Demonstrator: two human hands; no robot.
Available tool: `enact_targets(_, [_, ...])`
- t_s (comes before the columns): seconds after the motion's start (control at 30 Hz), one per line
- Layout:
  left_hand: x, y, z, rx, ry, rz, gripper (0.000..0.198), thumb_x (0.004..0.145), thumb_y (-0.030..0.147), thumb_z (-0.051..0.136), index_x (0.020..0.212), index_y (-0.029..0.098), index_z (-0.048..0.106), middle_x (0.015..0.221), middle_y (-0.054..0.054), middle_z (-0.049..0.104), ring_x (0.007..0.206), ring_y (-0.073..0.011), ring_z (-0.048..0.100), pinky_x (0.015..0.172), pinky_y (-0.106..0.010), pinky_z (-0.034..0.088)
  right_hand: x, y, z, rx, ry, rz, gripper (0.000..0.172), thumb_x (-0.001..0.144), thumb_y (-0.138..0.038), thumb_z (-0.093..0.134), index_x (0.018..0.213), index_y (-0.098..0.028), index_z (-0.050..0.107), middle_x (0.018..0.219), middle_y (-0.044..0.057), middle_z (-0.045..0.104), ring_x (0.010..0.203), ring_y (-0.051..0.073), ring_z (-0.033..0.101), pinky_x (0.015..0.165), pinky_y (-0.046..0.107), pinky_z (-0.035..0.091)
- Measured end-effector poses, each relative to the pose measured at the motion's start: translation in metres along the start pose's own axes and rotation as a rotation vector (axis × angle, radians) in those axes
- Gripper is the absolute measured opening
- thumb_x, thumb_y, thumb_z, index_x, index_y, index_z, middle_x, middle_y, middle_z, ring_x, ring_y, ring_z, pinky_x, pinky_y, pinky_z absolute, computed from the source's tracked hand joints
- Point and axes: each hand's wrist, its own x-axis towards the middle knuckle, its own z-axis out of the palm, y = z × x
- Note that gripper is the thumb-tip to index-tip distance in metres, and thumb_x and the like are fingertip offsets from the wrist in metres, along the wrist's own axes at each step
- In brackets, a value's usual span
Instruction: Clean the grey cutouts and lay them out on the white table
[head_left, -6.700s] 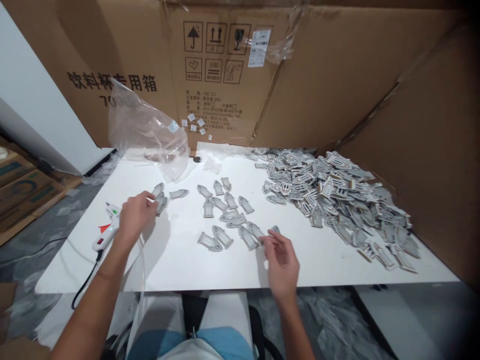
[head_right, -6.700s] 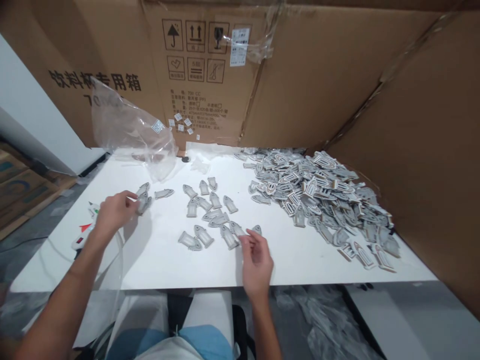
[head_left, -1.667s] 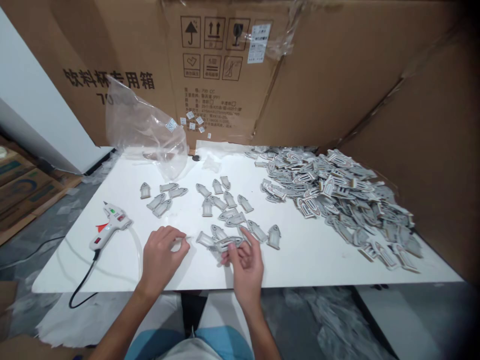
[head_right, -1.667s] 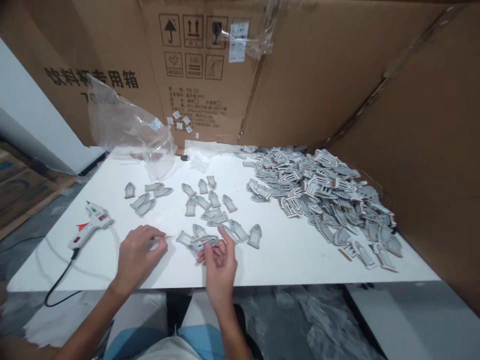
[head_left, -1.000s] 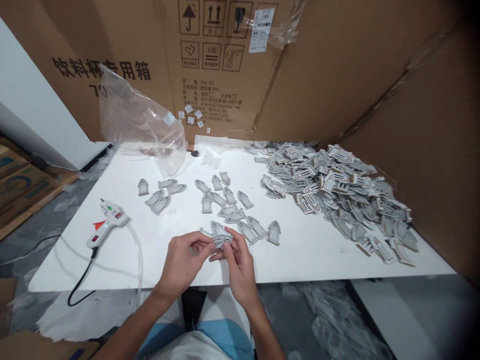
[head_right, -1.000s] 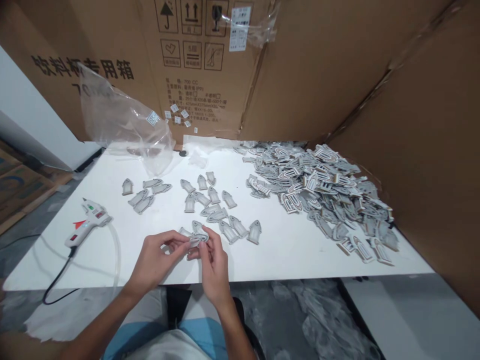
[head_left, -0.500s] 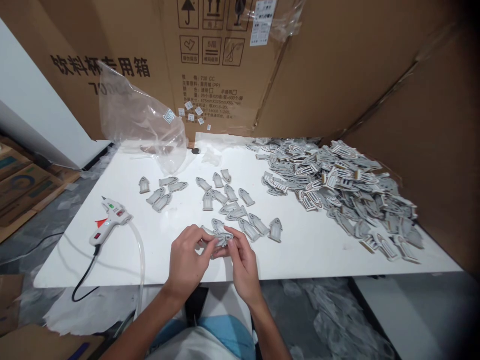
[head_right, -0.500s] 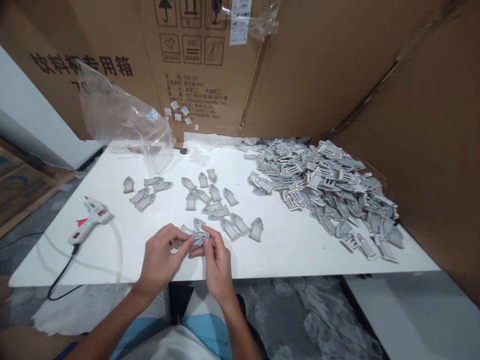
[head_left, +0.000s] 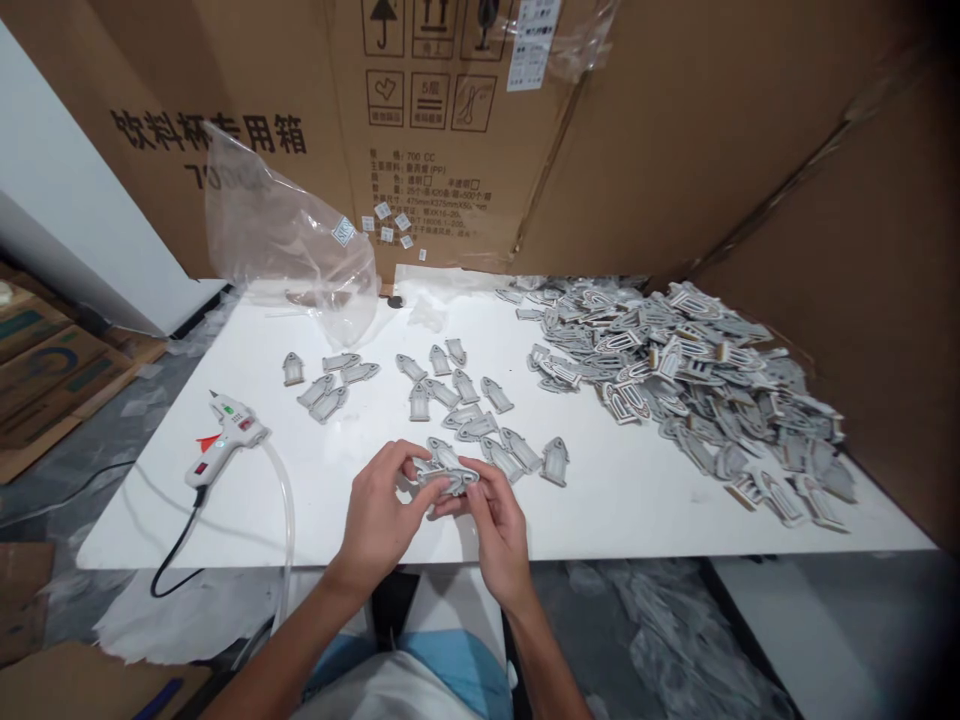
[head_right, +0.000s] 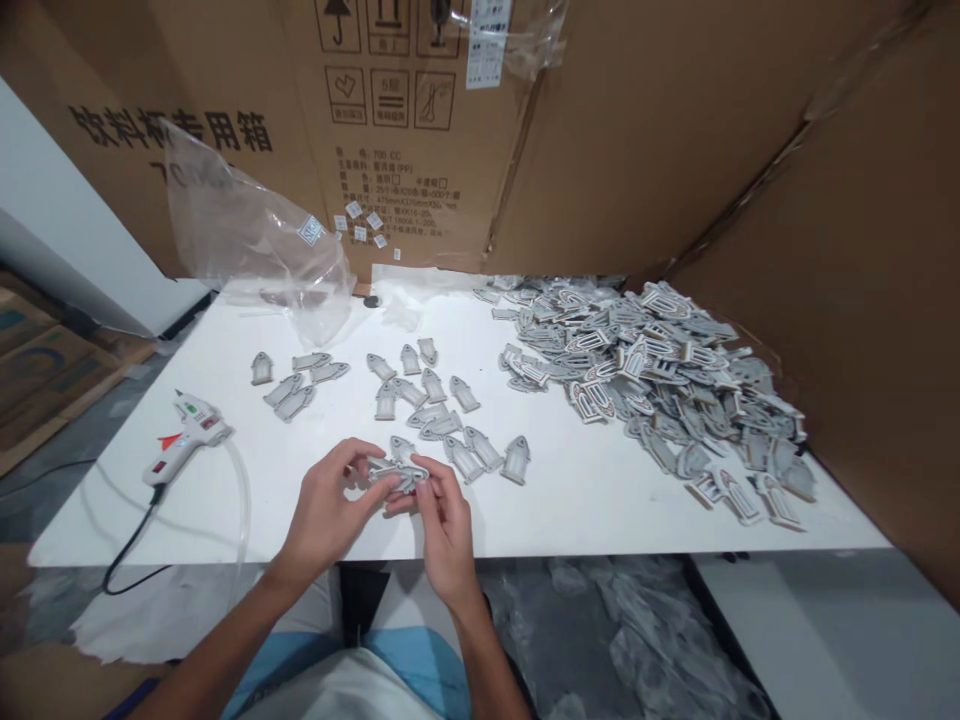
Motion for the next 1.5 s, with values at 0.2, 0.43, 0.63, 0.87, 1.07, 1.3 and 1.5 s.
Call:
enact_targets(0.2, [-0.003, 0.004, -0.026, -0.044, -0.234, -0.136, 0.023, 0.097, 0.044, 0.076, 0.085, 0.023, 0.073, 0.070, 0.004, 0.066, 0.065, -0.0138, 0.057, 0.066, -0.026, 0.041, -0.002, -0.002, -0.002, -0.021, -0.123, -0.008, 0.035, 0.111, -0.046, 0.059, 0.139, -0.026, 0.063, 0.086, 0.002, 0.079, 0.069, 0.019, 0.071, 0.069, 0.033, 0.057])
enact_targets(0.43, [-0.017, -0.031, -0.065, 0.462, -0.335, -0.131, 0.026, 0.098, 0.043, 0.073, 0.080, 0.025, 0.067, 0.073, 0.003, 0.065, 0.073, -0.0192, 0.062, 0.068, -0.030, 0.035, 0.007, 0.005, -0.012, -0.125, 0.315, -0.059, 0.033, 0.101, -0.050, 0.071, 0.122, -0.023, 0.071, 0.109, 0.008, 0.078, 0.080, 0.019, 0.066, 0.067, 0.030, 0.050])
enact_targets(0.63, [-0.015, -0.044, -0.071, 0.485, -0.181, 0.012, 0.024, 0.095, 0.046, 0.078, 0.108, 0.028, 0.070, 0.105, 0.000, 0.068, 0.094, -0.0226, 0.070, 0.078, -0.033, 0.047, 0.044, -0.013, -0.082, -0.718, 0.634, -0.290, 0.033, 0.098, -0.048, 0.065, 0.112, -0.019, 0.071, 0.103, 0.010, 0.068, 0.086, 0.024, 0.059, 0.084, 0.042, 0.050])
enact_targets(0.87, [0.004, -0.058, -0.075, 0.507, -0.102, 0.136, 0.018, 0.106, 0.043, 0.059, 0.106, 0.028, 0.069, 0.107, -0.003, 0.071, 0.102, -0.0268, 0.070, 0.086, -0.038, 0.050, 0.084, -0.015, -0.183, -1.228, 0.728, -0.374, 0.049, 0.097, -0.056, 0.058, 0.120, -0.014, 0.064, 0.115, 0.021, 0.067, 0.114, 0.038, 0.057, 0.109, 0.059, 0.038])
enact_targets(1.07, [0.012, -0.068, -0.070, 0.424, -0.153, 0.055, 0.014, 0.104, 0.037, 0.058, 0.101, 0.026, 0.066, 0.104, -0.004, 0.072, 0.100, -0.0255, 0.068, 0.087, -0.038, 0.050, 0.112, -0.005, -0.226, -1.295, 0.793, -0.366, 0.050, 0.093, -0.051, 0.059, 0.124, -0.013, 0.066, 0.133, 0.027, 0.060, 0.127, 0.043, 0.048, 0.110, 0.065, 0.033])
enact_targets(1.3, [0.012, -0.059, -0.078, 0.293, -0.135, -0.086, 0.023, 0.105, 0.044, 0.055, 0.099, 0.026, 0.067, 0.091, -0.001, 0.074, 0.082, -0.0222, 0.065, 0.077, -0.033, 0.046, 0.144, -0.012, -0.266, -1.297, 0.716, -0.339, 0.042, 0.088, -0.043, 0.061, 0.117, -0.013, 0.066, 0.121, 0.025, 0.065, 0.116, 0.040, 0.051, 0.109, 0.062, 0.034])
enact_targets(1.5, [0.007, -0.060, -0.083, 0.264, 0.023, -0.099, 0.028, 0.105, 0.048, 0.056, 0.116, 0.026, 0.069, 0.088, 0.000, 0.075, 0.079, -0.0213, 0.065, 0.078, -0.033, 0.047, 0.137, -0.017, -0.264, -1.240, 0.672, -0.402, 0.025, 0.096, -0.041, 0.050, 0.098, -0.019, 0.063, 0.098, 0.015, 0.067, 0.097, 0.030, 0.054, 0.104, 0.053, 0.039])
